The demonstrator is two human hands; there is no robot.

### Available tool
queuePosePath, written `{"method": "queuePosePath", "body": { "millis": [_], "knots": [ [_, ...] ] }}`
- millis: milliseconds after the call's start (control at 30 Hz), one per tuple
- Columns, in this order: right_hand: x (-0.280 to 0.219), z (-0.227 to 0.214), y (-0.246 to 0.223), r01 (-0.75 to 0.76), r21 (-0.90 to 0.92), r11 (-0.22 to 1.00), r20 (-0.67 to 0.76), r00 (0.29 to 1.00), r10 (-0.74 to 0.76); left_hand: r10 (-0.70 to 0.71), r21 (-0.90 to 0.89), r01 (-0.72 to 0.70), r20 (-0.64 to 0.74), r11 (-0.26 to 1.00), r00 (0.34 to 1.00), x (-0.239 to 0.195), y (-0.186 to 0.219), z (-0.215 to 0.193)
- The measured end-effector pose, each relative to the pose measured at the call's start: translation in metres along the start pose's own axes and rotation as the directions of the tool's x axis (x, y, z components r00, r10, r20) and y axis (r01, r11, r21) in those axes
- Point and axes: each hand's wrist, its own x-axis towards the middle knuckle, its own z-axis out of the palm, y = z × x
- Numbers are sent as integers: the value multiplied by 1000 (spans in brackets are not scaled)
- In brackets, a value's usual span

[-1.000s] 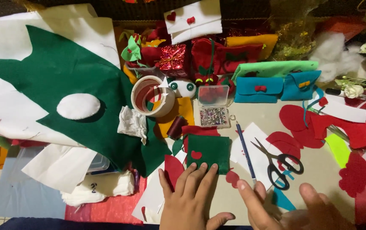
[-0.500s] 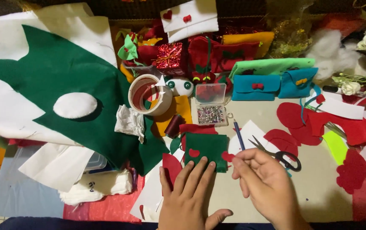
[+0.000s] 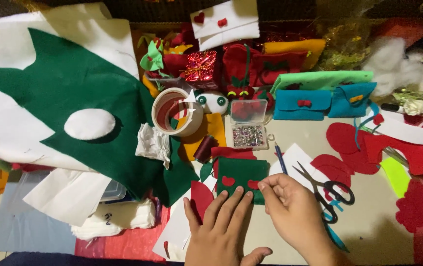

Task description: Decorating a green felt square by cutting out small red felt hearts and using a marker to add details.

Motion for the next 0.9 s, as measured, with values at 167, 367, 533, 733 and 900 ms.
{"method": "queuePosePath", "body": {
  "millis": [167,367,533,733,900],
  "knots": [
    [1,3,8,70,-80,994,-84,994,-77,1,-23,0,20,1000,1000,0,0,-2],
    [1,1,5,24,-134,991,-119,992,-41,-7,-26,7,1,1000,1000,1,0,-1],
    [0,4,7,15,-143,990,-138,990,-35,-6,-23,5,-21,1000,1000,1,1,-2],
    [-1,8,3,32,-230,973,-202,976,-80,0,-17,0,-11,1000,1000,1,0,0],
    [4,10,9,13,-335,942,-220,971,-91,7,15,-7,-12,1000,1000,0,0,1]
  ]
}}
